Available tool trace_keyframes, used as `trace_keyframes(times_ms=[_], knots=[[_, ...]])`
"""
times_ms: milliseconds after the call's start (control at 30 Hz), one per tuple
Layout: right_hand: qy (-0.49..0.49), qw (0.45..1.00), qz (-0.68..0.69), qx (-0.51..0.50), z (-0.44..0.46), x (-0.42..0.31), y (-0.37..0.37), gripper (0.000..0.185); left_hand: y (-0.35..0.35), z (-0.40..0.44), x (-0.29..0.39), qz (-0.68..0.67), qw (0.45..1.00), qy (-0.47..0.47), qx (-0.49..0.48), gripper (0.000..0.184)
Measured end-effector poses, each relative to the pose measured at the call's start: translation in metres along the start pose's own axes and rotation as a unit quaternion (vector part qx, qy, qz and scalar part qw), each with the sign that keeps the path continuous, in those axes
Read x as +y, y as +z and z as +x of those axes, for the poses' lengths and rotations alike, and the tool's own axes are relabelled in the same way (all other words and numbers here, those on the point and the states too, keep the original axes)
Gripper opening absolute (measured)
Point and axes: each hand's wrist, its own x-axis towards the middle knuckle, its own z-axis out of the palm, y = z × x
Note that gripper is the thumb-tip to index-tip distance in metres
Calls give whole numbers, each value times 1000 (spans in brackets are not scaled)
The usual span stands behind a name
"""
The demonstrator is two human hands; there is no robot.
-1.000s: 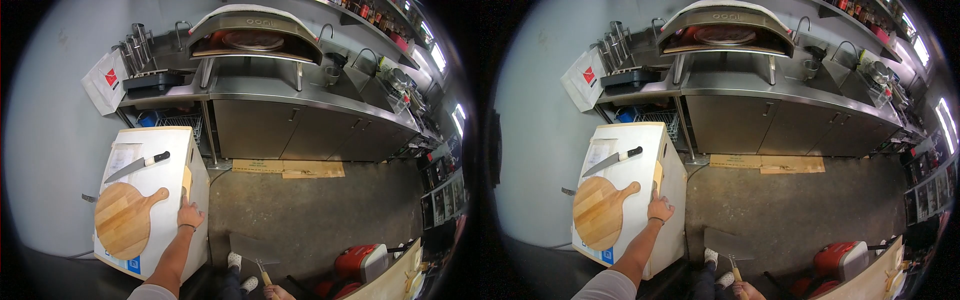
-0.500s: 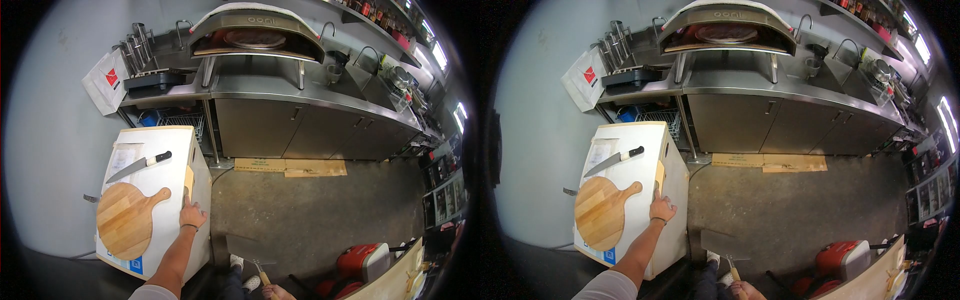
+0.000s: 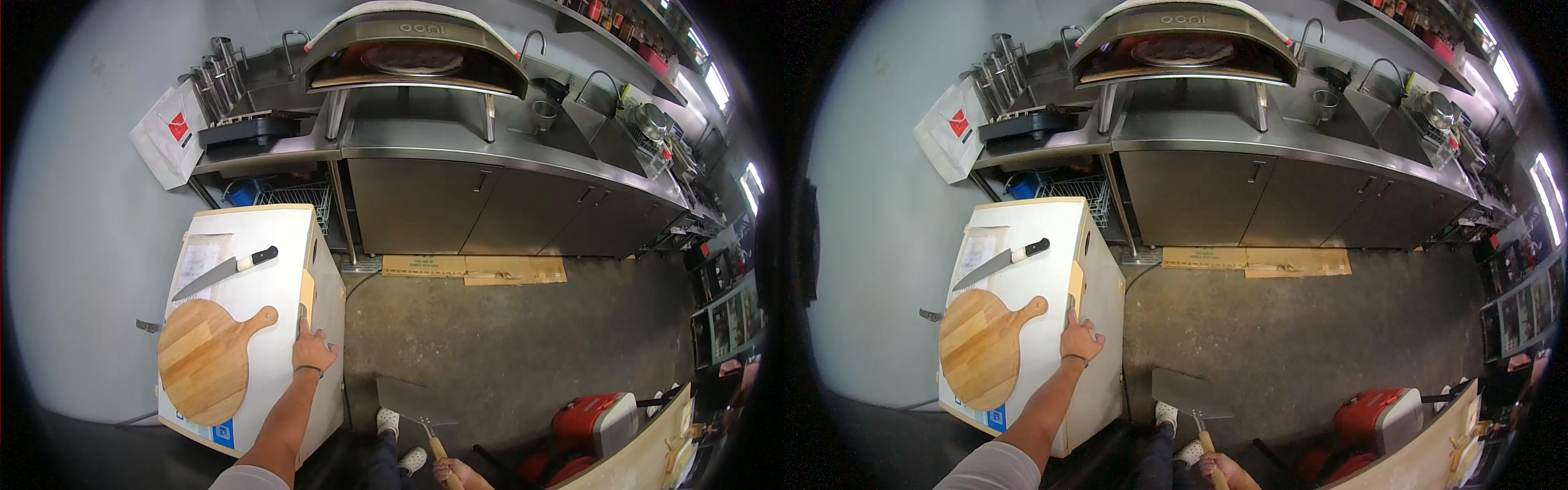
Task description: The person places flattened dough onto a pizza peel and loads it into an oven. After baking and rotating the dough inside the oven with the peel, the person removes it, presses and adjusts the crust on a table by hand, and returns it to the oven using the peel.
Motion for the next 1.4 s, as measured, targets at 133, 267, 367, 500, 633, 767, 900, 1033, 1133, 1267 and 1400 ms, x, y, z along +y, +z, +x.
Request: trace_keyframes(times_ms=[133, 267, 367, 500, 633, 767, 900, 1033, 1133, 1267, 1400], knots=[[-6, 999, -37, 19, -23, 0, 27, 31, -10, -2, 5, 0, 1000, -2, -21, 31], [0, 1000, 12, 4, -1, -1, 7, 31, -7, -2, 4, 5, 1000, -1, -14, 31], [-50, 996, -54, 57, -29, 7, 42, 31, -7, -2, 4, 7, 1000, -1, -14, 31], [-29, 998, -45, 10, -8, 3, 16, 30, -7, -3, 4, 0, 1000, 2, -8, 32], [-41, 998, -44, 31, -18, 6, 30, 30, -5, -1, 2, 4, 1000, 0, -12, 34], [-50, 996, -60, 29, -12, 6, 24, 30, 1, 0, -1, -2, 1000, 5, 13, 28], [-30, 996, -84, 0, -24, 3, 34, 30, -6, -1, 2, 0, 1000, -1, -7, 31], [-28, 997, -66, -17, -6, 0, 17, 31, -6, -1, 3, 4, 1000, -2, -19, 34], [-38, 997, -70, 6, -15, 2, 29, 32, -8, 0, 3, 0, 1000, -4, -29, 34], [147, 974, 69, -158, 27, -10, -20, 20, -7, -1, 2, 8, 1000, 2, -23, 34], [150, 975, 66, -148, 33, -11, -25, 26, -5, 0, 2, 15, 1000, 3, -21, 35]])
